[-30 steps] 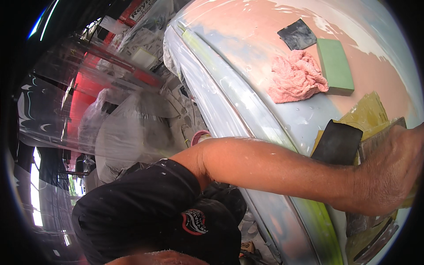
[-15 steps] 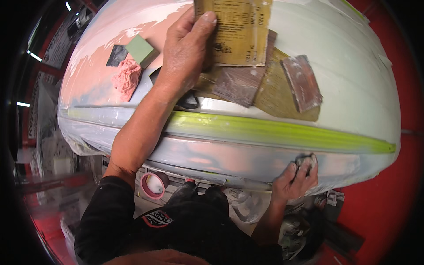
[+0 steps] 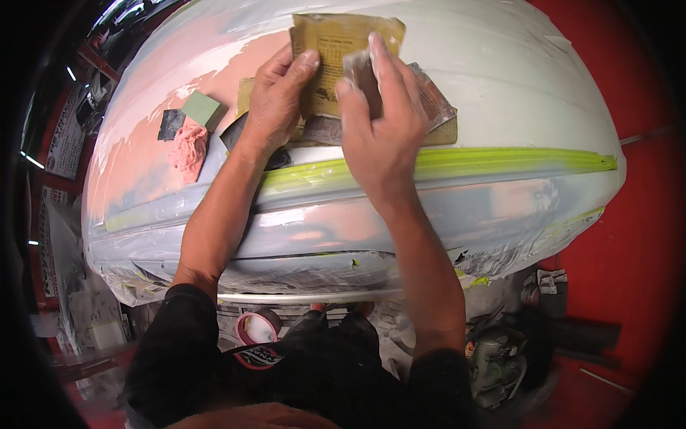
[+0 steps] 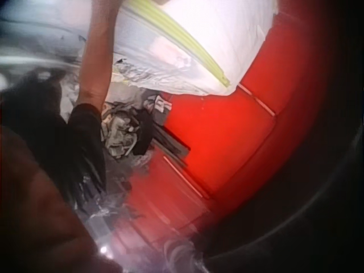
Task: The person sands a white car panel using various sanding blocks and a wet sanding method. They repeatedly rub the surface, dip the sanding block into a pink bucket of water, and wipe the panel with a cloth.
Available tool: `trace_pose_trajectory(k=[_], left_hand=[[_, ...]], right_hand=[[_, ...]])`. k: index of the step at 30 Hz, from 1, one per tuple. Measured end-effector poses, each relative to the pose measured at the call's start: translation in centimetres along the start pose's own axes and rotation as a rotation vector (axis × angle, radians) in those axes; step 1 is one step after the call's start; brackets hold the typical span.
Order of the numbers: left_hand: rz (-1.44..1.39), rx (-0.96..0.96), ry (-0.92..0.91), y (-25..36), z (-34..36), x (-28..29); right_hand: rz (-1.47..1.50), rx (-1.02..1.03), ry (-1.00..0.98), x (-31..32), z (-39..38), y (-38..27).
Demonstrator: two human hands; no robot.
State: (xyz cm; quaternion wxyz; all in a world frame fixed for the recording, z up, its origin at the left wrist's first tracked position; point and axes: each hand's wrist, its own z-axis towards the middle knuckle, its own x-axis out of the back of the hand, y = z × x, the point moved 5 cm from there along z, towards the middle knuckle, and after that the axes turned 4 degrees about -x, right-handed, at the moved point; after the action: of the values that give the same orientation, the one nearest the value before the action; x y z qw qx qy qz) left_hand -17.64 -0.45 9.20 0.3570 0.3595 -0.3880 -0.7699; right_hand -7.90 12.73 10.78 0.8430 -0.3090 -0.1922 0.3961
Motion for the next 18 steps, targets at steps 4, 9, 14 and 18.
trace_pose_trajectory(k=[4,9,14,18], left_hand=[[-0.084,0.026,-0.124,0.2,-0.2,-0.8],[-0.050,0.085,-0.229,-0.2,-0.2,0.1],[0.031,0.105,-0.013,-1.0,0.6,-0.2],[-0.106,0.122,0.010,0.1,0.3,0.3]], right_hand=[[-0.039,-0.060,0.130,-1.4,1.2,0.6],[0.007,-0.092,0.162,-1.9,0.2,1.3],[-0.433,0.234,-0.021,-1.5,-0.5,-1.1],[-0.561,0.118,0.094,-1.2,-1.2,-3.1]])
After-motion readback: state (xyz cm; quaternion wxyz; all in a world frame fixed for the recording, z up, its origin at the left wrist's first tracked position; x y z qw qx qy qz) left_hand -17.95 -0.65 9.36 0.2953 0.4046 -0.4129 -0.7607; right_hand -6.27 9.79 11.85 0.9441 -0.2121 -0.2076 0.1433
